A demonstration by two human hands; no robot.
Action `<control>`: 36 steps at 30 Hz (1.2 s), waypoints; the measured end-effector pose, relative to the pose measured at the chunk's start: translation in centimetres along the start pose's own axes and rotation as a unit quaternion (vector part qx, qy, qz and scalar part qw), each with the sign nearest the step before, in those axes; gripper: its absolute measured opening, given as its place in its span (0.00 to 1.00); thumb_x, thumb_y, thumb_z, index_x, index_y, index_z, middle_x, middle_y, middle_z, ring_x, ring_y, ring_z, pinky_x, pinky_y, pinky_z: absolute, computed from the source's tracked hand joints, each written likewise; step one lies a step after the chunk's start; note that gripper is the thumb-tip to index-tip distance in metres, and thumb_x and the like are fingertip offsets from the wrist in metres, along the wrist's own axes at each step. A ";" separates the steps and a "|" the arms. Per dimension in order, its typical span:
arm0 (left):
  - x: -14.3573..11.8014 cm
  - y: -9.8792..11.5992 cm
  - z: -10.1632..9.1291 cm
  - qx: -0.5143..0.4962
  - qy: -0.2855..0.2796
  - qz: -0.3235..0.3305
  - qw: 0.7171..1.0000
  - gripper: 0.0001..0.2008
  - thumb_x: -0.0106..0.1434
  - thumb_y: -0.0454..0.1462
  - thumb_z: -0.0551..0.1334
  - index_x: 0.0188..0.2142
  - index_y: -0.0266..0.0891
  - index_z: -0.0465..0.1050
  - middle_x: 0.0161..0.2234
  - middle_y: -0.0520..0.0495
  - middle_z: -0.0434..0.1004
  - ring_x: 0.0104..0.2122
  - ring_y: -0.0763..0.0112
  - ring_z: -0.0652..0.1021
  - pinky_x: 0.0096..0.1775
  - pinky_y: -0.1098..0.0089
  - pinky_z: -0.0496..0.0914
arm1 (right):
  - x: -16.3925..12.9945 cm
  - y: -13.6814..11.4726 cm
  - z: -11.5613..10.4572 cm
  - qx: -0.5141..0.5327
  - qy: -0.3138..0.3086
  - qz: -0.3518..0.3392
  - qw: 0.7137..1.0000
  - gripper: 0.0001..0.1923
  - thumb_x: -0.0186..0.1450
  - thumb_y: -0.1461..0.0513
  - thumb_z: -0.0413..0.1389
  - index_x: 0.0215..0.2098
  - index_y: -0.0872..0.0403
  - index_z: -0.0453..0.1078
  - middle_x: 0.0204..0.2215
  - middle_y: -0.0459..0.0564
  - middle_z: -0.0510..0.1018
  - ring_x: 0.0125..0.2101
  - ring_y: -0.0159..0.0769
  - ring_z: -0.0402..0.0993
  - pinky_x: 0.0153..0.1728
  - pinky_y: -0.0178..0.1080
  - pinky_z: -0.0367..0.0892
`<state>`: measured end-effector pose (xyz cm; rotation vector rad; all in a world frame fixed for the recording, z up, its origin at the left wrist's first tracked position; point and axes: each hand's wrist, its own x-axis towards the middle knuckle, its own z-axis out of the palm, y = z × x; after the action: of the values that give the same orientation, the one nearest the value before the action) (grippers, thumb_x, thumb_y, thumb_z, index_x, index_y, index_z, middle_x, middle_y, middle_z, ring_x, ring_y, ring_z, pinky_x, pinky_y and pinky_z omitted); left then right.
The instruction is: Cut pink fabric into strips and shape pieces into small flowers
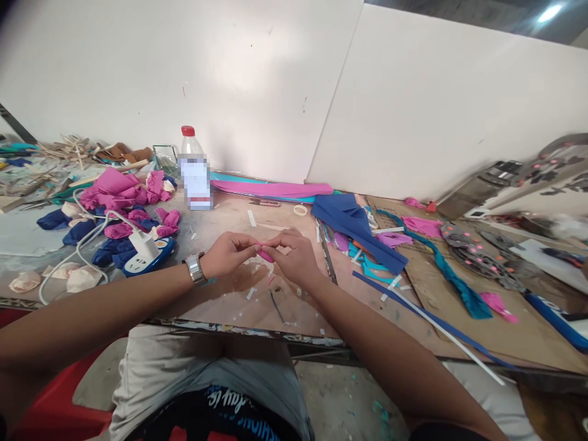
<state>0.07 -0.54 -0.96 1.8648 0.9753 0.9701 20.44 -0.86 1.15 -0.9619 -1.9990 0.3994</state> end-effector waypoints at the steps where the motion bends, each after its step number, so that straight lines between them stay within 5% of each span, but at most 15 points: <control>1: 0.0 0.1 -0.1 0.006 0.004 -0.005 1.000 0.20 0.67 0.48 0.60 0.37 0.34 0.84 0.24 0.49 0.76 0.23 0.76 0.66 0.27 0.74 0.58 | 0.0 0.1 0.0 -0.010 0.004 -0.021 1.000 0.08 0.65 0.56 0.64 0.31 0.50 0.81 0.26 0.48 0.79 0.31 0.38 0.72 0.37 0.43 0.68; 12: 0.1 -0.3 0.0 -0.018 0.000 -0.011 1.000 0.18 0.66 0.45 0.60 0.36 0.35 0.84 0.26 0.50 0.78 0.25 0.74 0.69 0.30 0.74 0.62 | 0.2 0.2 -0.3 -0.094 -0.003 -0.190 0.977 0.05 0.65 0.64 0.61 0.36 0.50 0.80 0.31 0.50 0.79 0.34 0.38 0.70 0.38 0.44 0.68; 36: 0.3 -0.5 0.2 -0.120 -0.041 -0.021 0.992 0.21 0.66 0.51 0.60 0.36 0.34 0.81 0.34 0.44 0.83 0.35 0.67 0.79 0.42 0.67 0.73 | 0.0 -0.3 -1.5 -0.209 -0.087 -0.187 0.956 0.06 0.67 0.59 0.58 0.35 0.48 0.78 0.35 0.50 0.79 0.36 0.40 0.69 0.41 0.46 0.64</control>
<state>0.21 -0.14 -1.38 1.6627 0.8077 0.9354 21.51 -1.15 2.12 -0.7862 -2.4247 -0.1636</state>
